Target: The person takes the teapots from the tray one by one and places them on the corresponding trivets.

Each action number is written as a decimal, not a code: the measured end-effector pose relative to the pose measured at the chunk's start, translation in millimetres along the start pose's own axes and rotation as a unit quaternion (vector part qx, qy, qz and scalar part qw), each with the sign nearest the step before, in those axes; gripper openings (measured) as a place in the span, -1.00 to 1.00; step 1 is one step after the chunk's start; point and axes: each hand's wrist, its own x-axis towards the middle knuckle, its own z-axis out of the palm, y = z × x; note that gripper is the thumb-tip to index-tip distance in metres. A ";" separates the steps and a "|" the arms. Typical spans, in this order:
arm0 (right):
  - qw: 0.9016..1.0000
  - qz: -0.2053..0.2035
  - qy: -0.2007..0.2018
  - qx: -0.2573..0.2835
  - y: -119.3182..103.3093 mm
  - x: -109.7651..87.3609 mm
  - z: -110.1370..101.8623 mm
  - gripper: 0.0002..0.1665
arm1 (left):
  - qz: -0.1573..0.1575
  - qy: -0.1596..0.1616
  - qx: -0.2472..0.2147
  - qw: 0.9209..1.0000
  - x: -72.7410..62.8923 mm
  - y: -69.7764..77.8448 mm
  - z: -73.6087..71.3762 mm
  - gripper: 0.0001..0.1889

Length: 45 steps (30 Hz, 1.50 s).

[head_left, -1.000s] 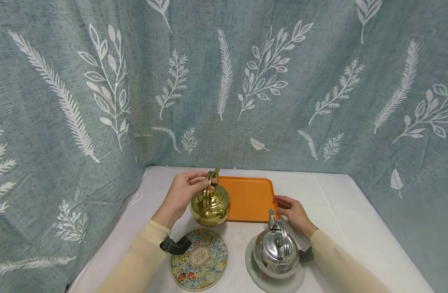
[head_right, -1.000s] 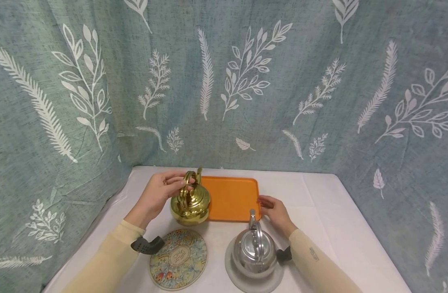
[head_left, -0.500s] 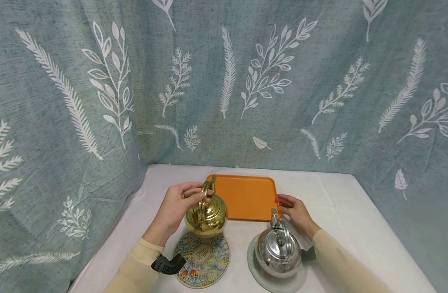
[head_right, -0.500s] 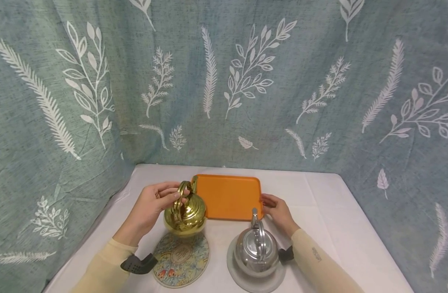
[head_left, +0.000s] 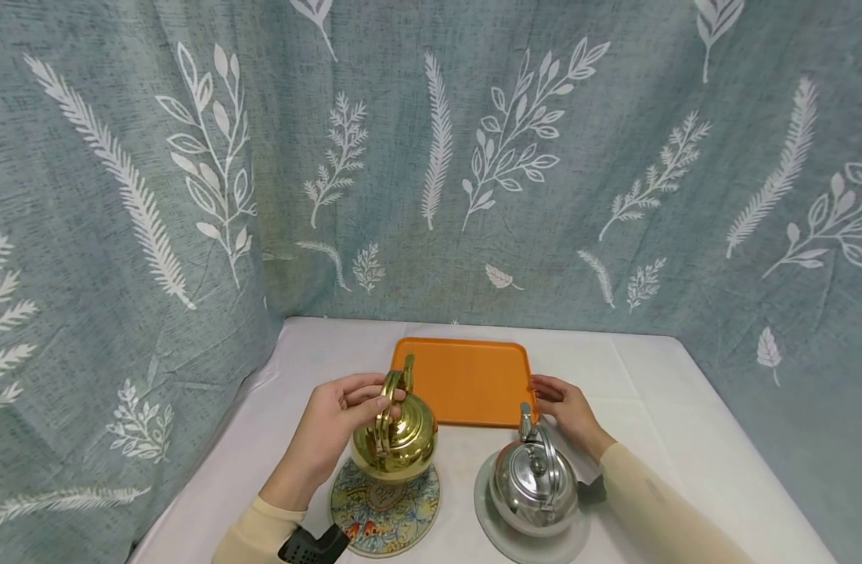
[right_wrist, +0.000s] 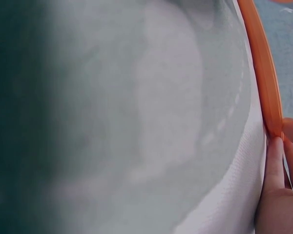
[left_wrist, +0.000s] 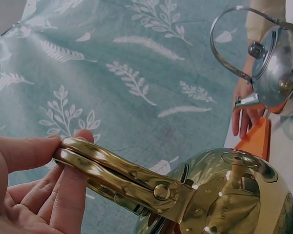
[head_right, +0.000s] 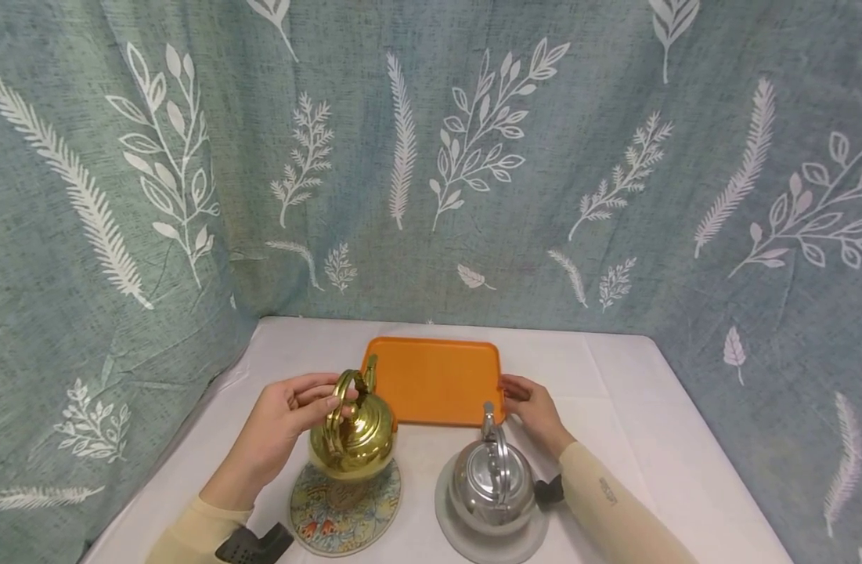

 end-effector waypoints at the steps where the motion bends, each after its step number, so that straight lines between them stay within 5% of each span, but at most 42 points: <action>1: 1.000 -0.001 -0.001 0.001 0.0 0.6 -0.1 -0.38 | 0.000 0.002 -0.002 1.000 -1.8 0.0 0.4 -0.50; 29: 0.999 -0.030 -0.006 0.006 -0.9 -2.3 2.1 -0.40 | -0.033 0.041 -0.040 0.998 -33.3 -7.9 -0.3 -0.48; 45: 1.000 -0.025 0.006 0.000 5.8 -0.9 3.4 -0.41 | -0.031 0.025 -0.034 0.999 -39.9 -19.8 0.4 -0.45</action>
